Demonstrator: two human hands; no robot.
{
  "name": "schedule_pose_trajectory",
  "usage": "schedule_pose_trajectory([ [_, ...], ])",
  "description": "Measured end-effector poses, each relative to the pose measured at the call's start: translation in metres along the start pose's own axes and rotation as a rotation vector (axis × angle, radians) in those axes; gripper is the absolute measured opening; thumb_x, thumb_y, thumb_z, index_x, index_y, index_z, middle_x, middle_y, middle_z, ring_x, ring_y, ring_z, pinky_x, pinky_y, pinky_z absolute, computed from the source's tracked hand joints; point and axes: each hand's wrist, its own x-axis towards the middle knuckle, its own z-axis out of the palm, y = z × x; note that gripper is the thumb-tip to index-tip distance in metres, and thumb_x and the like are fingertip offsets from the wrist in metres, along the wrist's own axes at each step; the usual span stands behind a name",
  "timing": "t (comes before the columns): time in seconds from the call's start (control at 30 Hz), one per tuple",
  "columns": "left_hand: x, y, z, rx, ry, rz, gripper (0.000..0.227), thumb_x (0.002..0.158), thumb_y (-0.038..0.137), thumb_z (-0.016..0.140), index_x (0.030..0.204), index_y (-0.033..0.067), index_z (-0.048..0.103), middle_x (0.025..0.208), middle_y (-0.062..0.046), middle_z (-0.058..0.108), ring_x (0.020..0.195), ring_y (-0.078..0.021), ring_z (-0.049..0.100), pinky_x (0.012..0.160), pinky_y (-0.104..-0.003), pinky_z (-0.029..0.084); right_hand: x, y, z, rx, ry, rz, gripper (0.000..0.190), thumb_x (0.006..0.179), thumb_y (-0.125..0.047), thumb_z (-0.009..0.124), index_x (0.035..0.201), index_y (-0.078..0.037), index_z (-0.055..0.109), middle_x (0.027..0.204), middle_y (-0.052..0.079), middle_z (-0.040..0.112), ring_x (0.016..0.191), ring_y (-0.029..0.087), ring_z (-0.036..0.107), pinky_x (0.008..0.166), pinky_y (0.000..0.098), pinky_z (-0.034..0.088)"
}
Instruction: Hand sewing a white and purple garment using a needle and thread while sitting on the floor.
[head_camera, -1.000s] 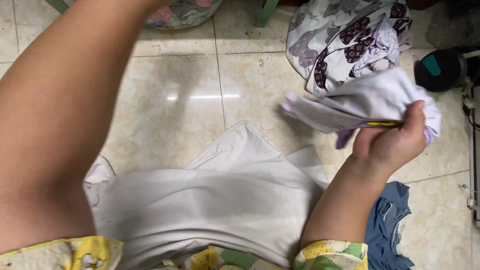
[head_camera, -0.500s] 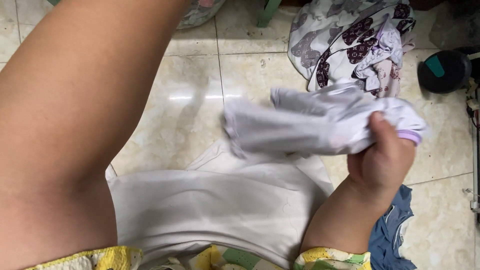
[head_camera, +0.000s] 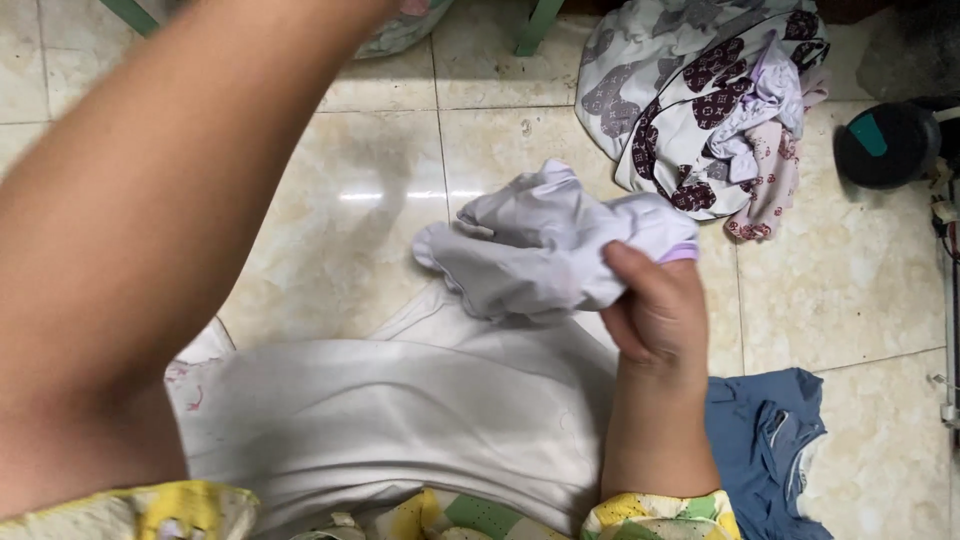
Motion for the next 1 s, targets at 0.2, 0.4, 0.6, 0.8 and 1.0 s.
schedule_pose_trajectory([
  [0.2, -0.119, 0.089, -0.019, -0.74, -0.273, -0.308, 0.057, 0.1, 0.052, 0.066, 0.119, -0.001, 0.074, 0.061, -0.007, 0.056, 0.047, -0.0156, 0.046, 0.045, -0.033, 0.035, -0.013, 0.028, 0.03, 0.121, -0.162, 0.174, 0.06, 0.08, 0.008, 0.064, 0.138, 0.009, 0.055, 0.124, 0.03, 0.067, 0.115, 0.044, 0.067, 0.099, 0.0622, 0.054],
  [0.4, -0.213, 0.116, -0.024, -1.522, -0.191, -0.455, 0.006, 0.088, 0.007, 0.076, 0.093, 0.0031, 0.077, 0.053, 0.005, 0.053, 0.044, 0.0018, 0.044, 0.04, -0.013, 0.032, -0.011, 0.064, 0.001, 0.155, -0.214, 0.308, 0.053, 0.083, 0.007, 0.058, 0.136, 0.012, 0.054, 0.11, 0.031, 0.07, 0.098, 0.047, 0.073, 0.093, 0.0667, 0.056],
  [0.6, -0.242, 0.127, -0.078, -1.24, 0.068, -0.51, 0.004, 0.09, 0.01, 0.08, 0.091, 0.0065, 0.079, 0.053, 0.002, 0.056, 0.053, -0.0048, 0.045, 0.051, -0.018, 0.036, -0.02, 0.056, 0.048, -0.01, -0.224, 0.456, 0.05, 0.087, -0.003, 0.063, 0.135, 0.011, 0.057, 0.107, 0.032, 0.072, 0.093, 0.047, 0.074, 0.083, 0.066, 0.058],
  [0.8, -0.259, 0.132, -0.085, -1.032, 0.057, -0.523, 0.007, 0.092, 0.017, 0.077, 0.089, 0.0153, 0.083, 0.052, -0.001, 0.061, 0.055, -0.0095, 0.049, 0.056, -0.024, 0.042, -0.038, 0.065, 0.055, -0.169, -0.451, 0.471, 0.066, 0.072, 0.015, 0.074, 0.137, 0.01, 0.058, 0.12, 0.026, 0.072, 0.108, 0.04, 0.069, 0.091, 0.0597, 0.058],
  [1.0, -0.257, 0.116, -0.074, -0.712, 0.153, -0.279, 0.01, 0.094, 0.02, 0.073, 0.097, 0.0116, 0.078, 0.071, -0.017, 0.074, 0.073, -0.0391, 0.074, 0.063, -0.043, 0.056, -0.041, 0.067, 0.044, -0.046, -0.371, 0.417, 0.057, 0.08, 0.012, 0.068, 0.135, 0.007, 0.059, 0.115, 0.03, 0.073, 0.105, 0.046, 0.071, 0.088, 0.0649, 0.058],
])
